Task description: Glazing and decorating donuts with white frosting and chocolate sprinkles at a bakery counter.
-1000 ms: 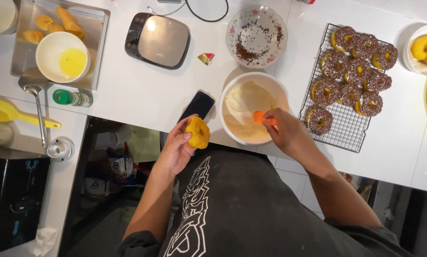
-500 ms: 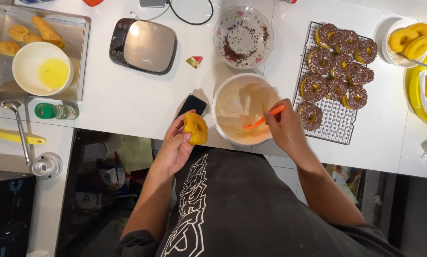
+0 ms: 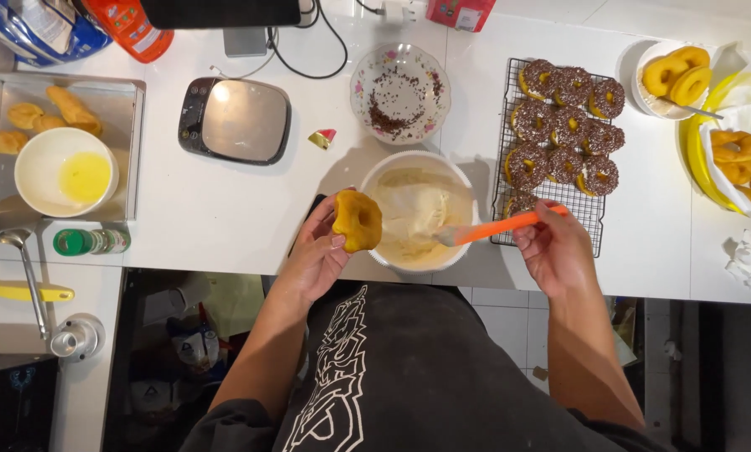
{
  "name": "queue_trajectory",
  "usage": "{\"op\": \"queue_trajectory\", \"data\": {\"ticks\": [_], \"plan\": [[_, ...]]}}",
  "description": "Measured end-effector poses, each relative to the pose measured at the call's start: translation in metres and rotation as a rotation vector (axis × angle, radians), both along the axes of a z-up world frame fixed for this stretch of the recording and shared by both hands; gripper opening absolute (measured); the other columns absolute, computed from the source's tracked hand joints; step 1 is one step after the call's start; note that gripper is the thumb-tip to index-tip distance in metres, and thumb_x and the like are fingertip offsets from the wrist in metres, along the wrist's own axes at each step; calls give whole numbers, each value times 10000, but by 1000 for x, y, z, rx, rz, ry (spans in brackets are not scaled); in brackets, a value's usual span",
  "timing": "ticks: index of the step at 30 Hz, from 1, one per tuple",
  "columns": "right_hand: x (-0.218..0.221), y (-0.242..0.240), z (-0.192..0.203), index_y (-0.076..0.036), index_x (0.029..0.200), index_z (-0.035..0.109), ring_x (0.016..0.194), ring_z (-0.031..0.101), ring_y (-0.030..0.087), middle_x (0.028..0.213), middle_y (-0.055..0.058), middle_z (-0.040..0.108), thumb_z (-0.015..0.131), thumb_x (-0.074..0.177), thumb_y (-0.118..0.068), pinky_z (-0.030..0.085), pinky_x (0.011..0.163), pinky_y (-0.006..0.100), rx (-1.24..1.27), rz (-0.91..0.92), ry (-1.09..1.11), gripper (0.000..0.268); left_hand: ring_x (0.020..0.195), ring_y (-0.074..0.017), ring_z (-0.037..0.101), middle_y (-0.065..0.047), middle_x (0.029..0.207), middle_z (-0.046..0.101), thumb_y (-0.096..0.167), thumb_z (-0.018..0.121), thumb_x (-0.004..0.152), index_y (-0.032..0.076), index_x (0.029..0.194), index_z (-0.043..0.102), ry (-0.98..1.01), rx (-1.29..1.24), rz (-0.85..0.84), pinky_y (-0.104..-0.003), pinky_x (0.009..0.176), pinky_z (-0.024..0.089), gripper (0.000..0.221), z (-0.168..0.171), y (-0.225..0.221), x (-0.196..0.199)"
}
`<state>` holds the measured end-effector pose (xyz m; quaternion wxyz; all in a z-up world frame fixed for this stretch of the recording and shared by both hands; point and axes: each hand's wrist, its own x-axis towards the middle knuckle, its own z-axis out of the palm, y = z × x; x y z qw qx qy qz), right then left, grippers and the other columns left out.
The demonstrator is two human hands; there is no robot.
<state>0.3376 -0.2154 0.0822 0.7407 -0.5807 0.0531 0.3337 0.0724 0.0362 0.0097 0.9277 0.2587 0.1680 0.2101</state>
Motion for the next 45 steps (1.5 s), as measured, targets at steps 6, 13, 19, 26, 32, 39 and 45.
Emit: {"op": "queue_trajectory", "data": {"ticks": [6,13,19,26,32,39,45], "plan": [[-45,-13,74,-108,1233,553,941,723,248,1055,189,686,594,1055,-112,650,839,317,392,-102,-218,183,1319,-345,573,-185,1454,513,254,859,809,61,1539,432,-284,-154,-108,-474,1046,538,868,52,-17,37],[-54,-19,83,-163,1226,456,1041,670,258,1102,212,659,610,1085,-114,589,1014,334,434,-48,-642,214,1140,-148,687,-93,1147,729,173,845,844,5,1582,346,-518,-496,-339,-407,1171,464,906,89,-38,66],[-34,-30,99,-216,1227,364,897,567,250,950,34,433,658,1058,-209,542,828,324,274,-122,-988,340,1291,-281,620,-155,1349,647,220,794,918,19,1515,440,-478,-506,-406,-441,1129,521,723,85,-48,62],[-47,-40,112,-197,1243,372,875,676,233,971,171,629,708,1032,-272,603,888,321,321,-121,-979,403,1316,-288,597,-187,1442,573,240,752,943,9,1595,366,-524,-372,-404,-467,1105,534,793,108,-48,64],[-22,-40,109,-195,1209,329,797,670,241,841,99,539,654,1001,-217,615,812,360,355,-22,-1269,387,1224,-259,656,-160,1332,647,197,742,965,15,1495,475,-479,-438,-370,-464,1078,558,621,90,-53,59],[-27,-29,115,-197,1234,342,915,664,234,975,185,598,681,1057,-248,604,841,337,370,-83,-1006,385,1157,-295,697,-216,1275,669,265,735,956,-22,1498,432,-412,-613,-516,-440,1026,598,684,75,-50,57],[-15,-29,119,-200,1230,329,882,649,249,931,166,570,654,1053,-281,595,863,366,340,-27,-1108,379,1152,-301,699,-202,1293,668,319,718,970,-28,1436,509,-444,-607,-552,-457,1023,593,617,85,-54,56]]}}
